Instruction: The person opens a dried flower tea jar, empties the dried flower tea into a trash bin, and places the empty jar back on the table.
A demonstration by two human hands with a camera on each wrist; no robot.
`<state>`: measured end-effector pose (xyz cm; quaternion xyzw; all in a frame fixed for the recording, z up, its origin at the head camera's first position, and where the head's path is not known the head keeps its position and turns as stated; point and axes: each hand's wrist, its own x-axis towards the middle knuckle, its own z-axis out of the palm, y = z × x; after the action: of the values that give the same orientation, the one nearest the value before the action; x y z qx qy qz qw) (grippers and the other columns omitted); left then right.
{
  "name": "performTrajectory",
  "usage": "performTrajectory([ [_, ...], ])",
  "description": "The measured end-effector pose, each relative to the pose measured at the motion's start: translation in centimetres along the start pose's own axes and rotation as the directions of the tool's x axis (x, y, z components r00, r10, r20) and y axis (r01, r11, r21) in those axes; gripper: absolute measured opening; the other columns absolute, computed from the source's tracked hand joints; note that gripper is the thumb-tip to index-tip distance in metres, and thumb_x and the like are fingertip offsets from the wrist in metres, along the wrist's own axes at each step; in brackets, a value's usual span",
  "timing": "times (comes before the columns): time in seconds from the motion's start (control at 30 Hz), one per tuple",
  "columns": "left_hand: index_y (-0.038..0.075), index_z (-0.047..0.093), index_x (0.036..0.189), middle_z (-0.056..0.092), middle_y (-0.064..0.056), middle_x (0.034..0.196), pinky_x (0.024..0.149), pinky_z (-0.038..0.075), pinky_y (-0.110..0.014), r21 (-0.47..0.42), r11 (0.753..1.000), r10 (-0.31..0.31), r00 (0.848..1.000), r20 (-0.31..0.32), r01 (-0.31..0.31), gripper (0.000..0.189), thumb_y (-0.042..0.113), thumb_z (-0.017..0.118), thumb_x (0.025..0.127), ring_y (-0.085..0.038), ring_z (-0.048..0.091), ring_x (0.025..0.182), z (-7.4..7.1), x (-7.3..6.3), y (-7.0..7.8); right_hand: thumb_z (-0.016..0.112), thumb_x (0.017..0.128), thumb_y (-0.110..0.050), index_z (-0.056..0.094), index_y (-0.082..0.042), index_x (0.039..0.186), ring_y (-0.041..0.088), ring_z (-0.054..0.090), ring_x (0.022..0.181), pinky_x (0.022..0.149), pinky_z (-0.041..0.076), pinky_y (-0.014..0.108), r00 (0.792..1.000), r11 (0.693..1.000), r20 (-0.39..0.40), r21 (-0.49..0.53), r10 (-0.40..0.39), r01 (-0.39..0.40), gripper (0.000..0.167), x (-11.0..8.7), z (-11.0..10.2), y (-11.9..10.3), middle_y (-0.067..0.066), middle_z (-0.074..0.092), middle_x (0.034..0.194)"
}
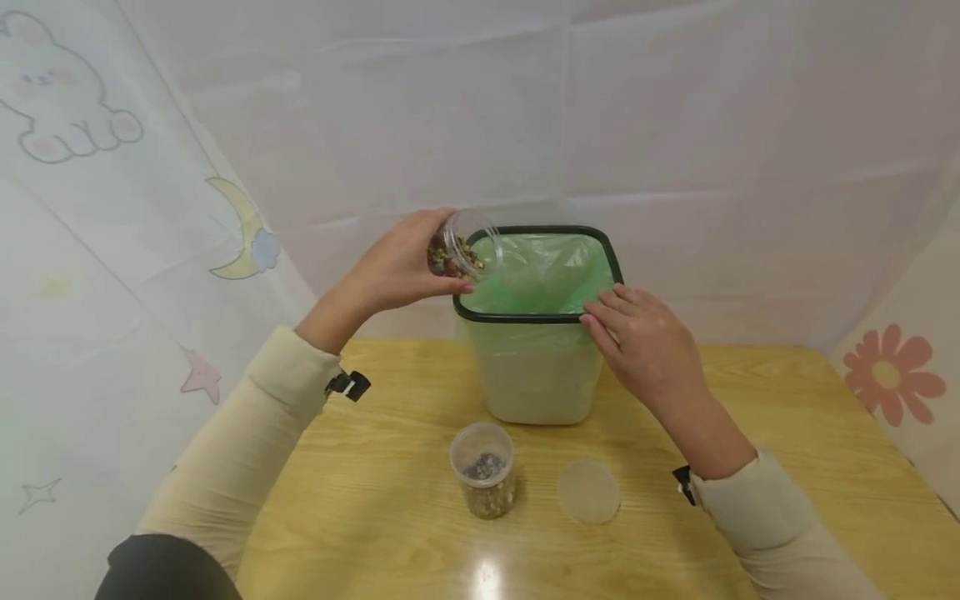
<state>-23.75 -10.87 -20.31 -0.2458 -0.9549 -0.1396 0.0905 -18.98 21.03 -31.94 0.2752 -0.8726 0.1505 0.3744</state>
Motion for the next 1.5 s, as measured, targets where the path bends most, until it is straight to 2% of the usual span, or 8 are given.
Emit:
performTrajectory([
  [0.57, 0.011, 0.023, 0.162, 0.036, -0.013, 0.159, 0.111, 0.043, -0.048, 0.115, 0.993, -0.024, 1.0, 0.0, 0.024, 0.108, 0.06, 0.077, 0.083, -0.029, 0.036, 0.145, 0.0, 0.9, 0.0, 0.074, 0.09, -0.013, 0.074, -0.004, 0.121, 0.04, 0.06, 0.124, 0.111, 0.041, 0.053, 0.998, 0.999, 0.048, -0.016, 0.034, -0.033, 0.032, -0.1, -0.3, -0.3, 0.02, 0.069, 0.124],
  [1.07, 0.009, 0.025, 0.16, 0.039, -0.014, 0.155, 0.112, 0.042, -0.043, 0.204, 0.978, 0.036, 0.999, -0.019, -0.031, 0.105, 0.059, 0.076, 0.084, -0.028, 0.038, 0.143, 0.1, 1.3, 0.3, 0.074, 0.09, -0.013, 0.074, -0.003, 0.12, 0.04, 0.059, 0.125, 0.113, 0.04, 0.05, 0.999, 0.999, 0.005, -0.001, 0.04, -0.04, 0.031, -0.4, -0.3, -0.5, 0.021, 0.069, 0.123],
  [1.5, 0.006, 0.026, 0.159, 0.039, -0.015, 0.154, 0.115, 0.038, -0.04, 0.265, 0.962, 0.067, 0.997, -0.026, -0.058, 0.104, 0.058, 0.077, 0.083, -0.029, 0.037, 0.143, 0.3, 1.3, 0.3, 0.074, 0.091, -0.012, 0.074, -0.003, 0.12, 0.04, 0.059, 0.126, 0.112, 0.04, 0.051, 0.999, 0.999, 0.012, -0.001, 0.051, -0.051, 0.031, -0.6, -0.5, -0.8, 0.02, 0.069, 0.124],
])
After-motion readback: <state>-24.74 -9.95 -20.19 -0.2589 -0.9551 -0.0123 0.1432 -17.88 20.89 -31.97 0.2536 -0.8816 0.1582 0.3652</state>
